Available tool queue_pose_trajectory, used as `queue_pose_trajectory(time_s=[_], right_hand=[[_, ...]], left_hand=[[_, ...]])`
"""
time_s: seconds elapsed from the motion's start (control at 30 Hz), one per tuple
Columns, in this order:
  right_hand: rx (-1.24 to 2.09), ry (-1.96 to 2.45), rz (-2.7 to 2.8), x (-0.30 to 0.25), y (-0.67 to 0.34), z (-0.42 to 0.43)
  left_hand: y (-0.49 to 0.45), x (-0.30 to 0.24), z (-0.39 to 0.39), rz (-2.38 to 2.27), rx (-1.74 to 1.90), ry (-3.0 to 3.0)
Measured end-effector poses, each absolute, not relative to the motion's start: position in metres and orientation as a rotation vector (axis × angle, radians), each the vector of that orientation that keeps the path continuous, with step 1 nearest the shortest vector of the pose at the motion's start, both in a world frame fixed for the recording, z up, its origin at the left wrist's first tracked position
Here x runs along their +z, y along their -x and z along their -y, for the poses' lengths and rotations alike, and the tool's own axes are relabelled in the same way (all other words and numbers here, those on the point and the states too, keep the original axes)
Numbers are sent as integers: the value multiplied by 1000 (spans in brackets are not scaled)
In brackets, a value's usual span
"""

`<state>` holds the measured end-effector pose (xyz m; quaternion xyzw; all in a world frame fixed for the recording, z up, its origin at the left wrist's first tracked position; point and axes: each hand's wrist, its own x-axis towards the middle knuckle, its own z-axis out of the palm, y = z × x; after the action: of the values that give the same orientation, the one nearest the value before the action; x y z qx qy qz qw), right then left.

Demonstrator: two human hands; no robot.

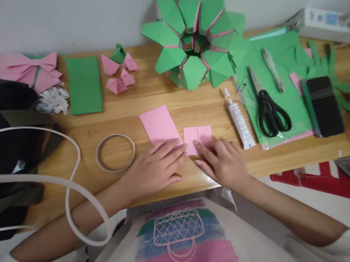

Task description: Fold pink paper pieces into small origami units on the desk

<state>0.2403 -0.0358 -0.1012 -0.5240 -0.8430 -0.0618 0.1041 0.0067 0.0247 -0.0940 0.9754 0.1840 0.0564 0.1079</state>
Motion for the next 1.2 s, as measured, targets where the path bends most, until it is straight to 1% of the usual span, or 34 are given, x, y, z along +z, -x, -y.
queue_pose_trajectory(time_s=[0.23,0.47,0.67,0.8,0.9,1.1,1.2], right_hand=[[-153,1580,2471,-102,-237,35],[71,1467,2408,-103,-256,30],[-170,1109,2653,-89,-288,22],[-189,933,2760,-83,-287,15],[-29,1018,2683,-84,-282,9],[533,1168,2458,-85,-281,-7],[717,1190,2335,-86,-281,-12]], left_hand=[[-6,-94,-24,-556,165,-2868],[-6,-97,-27,-577,238,-2787],[-6,-102,-25,-570,346,-2782],[-5,-104,-28,-592,332,-2737],[-5,-105,-30,-576,350,-2717],[-8,-102,-29,-559,325,-2812],[-9,-99,-26,-550,262,-2903]])
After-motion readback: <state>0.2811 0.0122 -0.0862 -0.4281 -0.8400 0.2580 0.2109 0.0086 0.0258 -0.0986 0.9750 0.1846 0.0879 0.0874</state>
